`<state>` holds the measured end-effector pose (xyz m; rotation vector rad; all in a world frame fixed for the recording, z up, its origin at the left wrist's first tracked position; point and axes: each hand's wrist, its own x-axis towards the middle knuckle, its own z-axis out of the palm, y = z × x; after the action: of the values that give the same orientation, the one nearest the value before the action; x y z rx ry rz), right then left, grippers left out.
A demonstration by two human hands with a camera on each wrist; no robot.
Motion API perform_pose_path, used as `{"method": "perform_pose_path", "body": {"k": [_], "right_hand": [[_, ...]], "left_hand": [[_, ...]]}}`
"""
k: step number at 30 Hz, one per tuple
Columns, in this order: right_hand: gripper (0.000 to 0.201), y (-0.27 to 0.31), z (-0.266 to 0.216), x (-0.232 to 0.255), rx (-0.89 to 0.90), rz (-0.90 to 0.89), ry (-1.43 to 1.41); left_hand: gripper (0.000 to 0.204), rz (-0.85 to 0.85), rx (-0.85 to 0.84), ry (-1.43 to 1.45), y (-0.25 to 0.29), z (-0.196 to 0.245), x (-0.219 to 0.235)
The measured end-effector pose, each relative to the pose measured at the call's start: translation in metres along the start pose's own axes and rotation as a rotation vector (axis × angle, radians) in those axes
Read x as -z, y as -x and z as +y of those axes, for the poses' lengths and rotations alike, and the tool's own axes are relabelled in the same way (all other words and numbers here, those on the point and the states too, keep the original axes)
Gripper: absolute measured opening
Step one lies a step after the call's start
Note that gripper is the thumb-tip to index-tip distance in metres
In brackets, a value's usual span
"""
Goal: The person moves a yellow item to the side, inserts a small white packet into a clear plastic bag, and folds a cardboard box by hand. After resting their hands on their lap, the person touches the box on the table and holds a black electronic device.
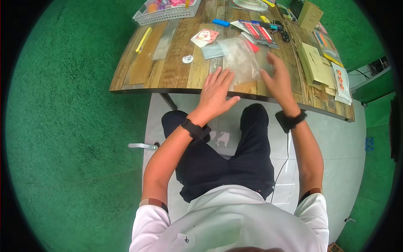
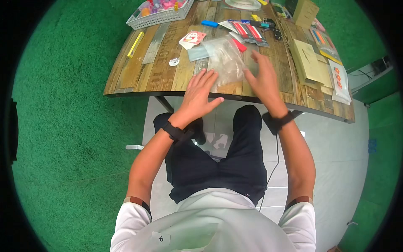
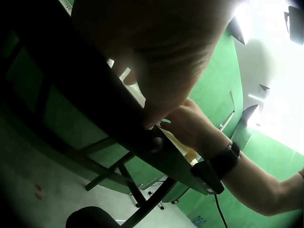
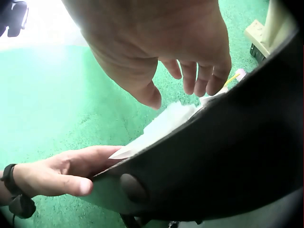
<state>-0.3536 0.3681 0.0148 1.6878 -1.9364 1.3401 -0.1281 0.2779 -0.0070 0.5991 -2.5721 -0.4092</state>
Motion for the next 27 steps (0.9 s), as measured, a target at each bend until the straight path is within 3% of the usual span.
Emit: {"method": "perform_pose_path", "body": {"k": [5,8,11,12,14,15,16,17,19,21,23,27], "right_hand": [[0.029,0.041,-0.037,0.074,-0.178,-0.219,-0.174],[0.027,0.051,-0.039,0.104,-0.345,-0.210,-0.305],[0.025,0.073,-0.027,0.124,-0.429,-0.359,-0.142],[0.024,0.094,-0.014,0.127,-0.407,-0.422,-0.050],[0.030,0.166,0.015,0.126,-0.611,-0.542,-0.033],[0.033,0.219,0.037,0.123,-0.625,-0.546,-0.059],[0.039,0.282,0.055,0.123,-0.910,-0.582,-0.164],[0.052,0.312,0.039,0.127,-1.347,-0.693,-0.195],[0.068,0.398,0.016,0.137,-1.608,-0.760,-0.373],[0.079,0.427,-0.020,0.122,-1.954,-0.420,-0.931],[0.078,0.385,-0.058,0.121,-2.144,-0.233,-1.050],[0.073,0.406,-0.047,0.120,-2.131,-0.183,-0.985]], "left_hand": [[0.081,0.042,0.017,0.026,0.001,0.001,-0.001],[0.081,0.084,0.028,0.027,0.001,0.004,-0.004],[0.080,0.143,0.016,0.057,0.001,0.002,-0.005],[0.081,0.157,0.013,0.050,0.002,0.002,-0.006],[0.081,0.167,0.023,0.073,0.001,0.001,-0.007],[0.081,0.164,0.032,0.076,0.001,0.002,-0.007],[0.081,0.173,0.036,0.079,0.002,0.003,-0.007],[0.081,0.178,0.043,0.097,0.002,0.003,-0.007],[0.081,0.177,0.034,0.080,0.002,0.002,-0.007],[0.081,0.174,0.037,0.083,0.002,0.002,-0.006],[0.081,0.161,0.030,0.087,0.003,0.002,-0.007],[0.080,0.197,0.007,0.032,0.001,0.002,-0.011]]}}
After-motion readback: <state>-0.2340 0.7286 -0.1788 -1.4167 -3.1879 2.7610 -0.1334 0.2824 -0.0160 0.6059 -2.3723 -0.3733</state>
